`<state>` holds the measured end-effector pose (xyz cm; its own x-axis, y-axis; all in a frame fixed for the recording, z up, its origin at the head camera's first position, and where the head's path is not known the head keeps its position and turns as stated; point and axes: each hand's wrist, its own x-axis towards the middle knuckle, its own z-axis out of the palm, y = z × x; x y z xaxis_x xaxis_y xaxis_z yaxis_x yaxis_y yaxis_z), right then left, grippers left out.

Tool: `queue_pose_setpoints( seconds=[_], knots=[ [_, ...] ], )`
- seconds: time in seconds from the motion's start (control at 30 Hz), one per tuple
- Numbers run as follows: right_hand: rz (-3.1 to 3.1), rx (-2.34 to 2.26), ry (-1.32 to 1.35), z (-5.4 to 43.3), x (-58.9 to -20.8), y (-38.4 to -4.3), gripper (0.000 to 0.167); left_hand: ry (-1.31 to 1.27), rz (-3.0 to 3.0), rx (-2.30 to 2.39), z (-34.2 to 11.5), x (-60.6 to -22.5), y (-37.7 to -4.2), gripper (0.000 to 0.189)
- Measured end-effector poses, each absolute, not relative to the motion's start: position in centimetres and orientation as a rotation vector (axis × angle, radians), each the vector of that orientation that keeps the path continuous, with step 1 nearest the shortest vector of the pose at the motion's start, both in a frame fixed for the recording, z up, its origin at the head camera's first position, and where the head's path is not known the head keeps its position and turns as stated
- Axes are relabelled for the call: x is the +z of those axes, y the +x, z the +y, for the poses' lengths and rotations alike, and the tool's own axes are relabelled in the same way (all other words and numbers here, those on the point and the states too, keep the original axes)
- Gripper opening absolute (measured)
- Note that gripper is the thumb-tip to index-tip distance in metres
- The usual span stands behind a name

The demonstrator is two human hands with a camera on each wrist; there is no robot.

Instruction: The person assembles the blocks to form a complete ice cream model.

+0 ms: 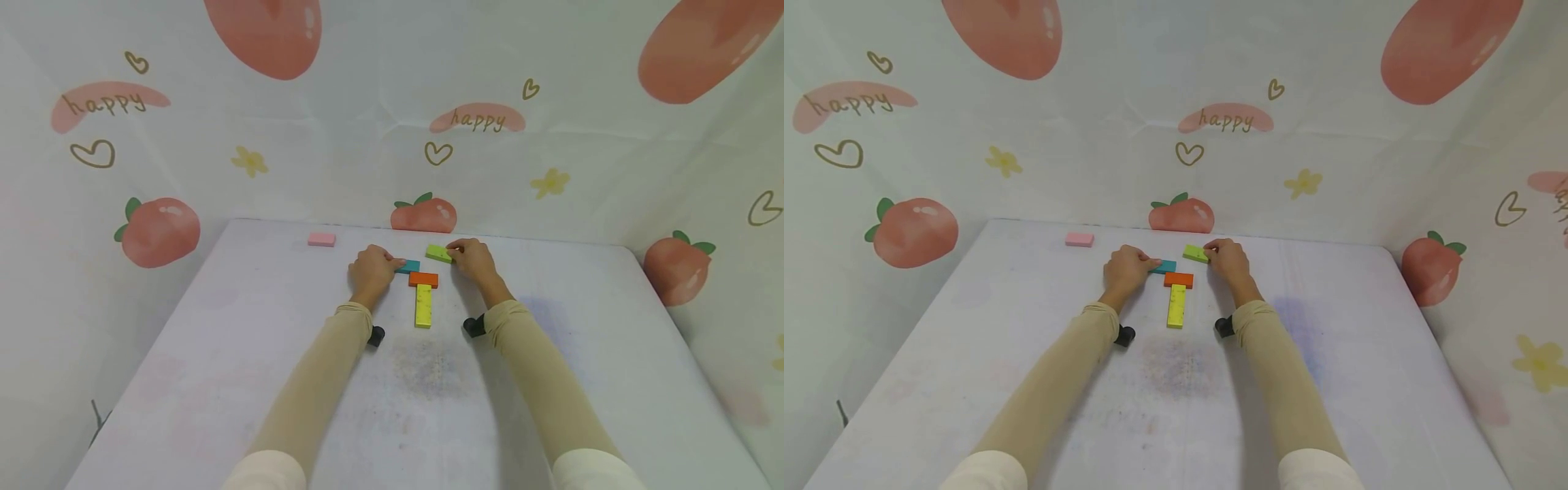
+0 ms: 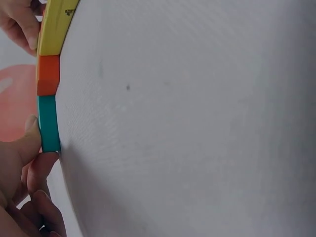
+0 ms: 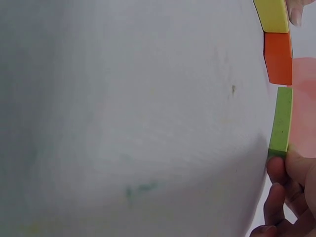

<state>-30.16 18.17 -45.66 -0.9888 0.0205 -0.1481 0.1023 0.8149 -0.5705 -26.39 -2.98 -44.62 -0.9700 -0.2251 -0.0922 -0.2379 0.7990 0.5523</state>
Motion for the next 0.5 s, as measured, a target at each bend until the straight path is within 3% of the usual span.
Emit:
queue_pose_setpoints(
  seconds=[0.5],
  knots=[
    [2.833, -0.917, 0.042, 17.64, -45.38, -30.20, 0.030, -0.336, 2.935, 0.890, -2.27, -44.04, -26.46, 0.030]
  ],
)
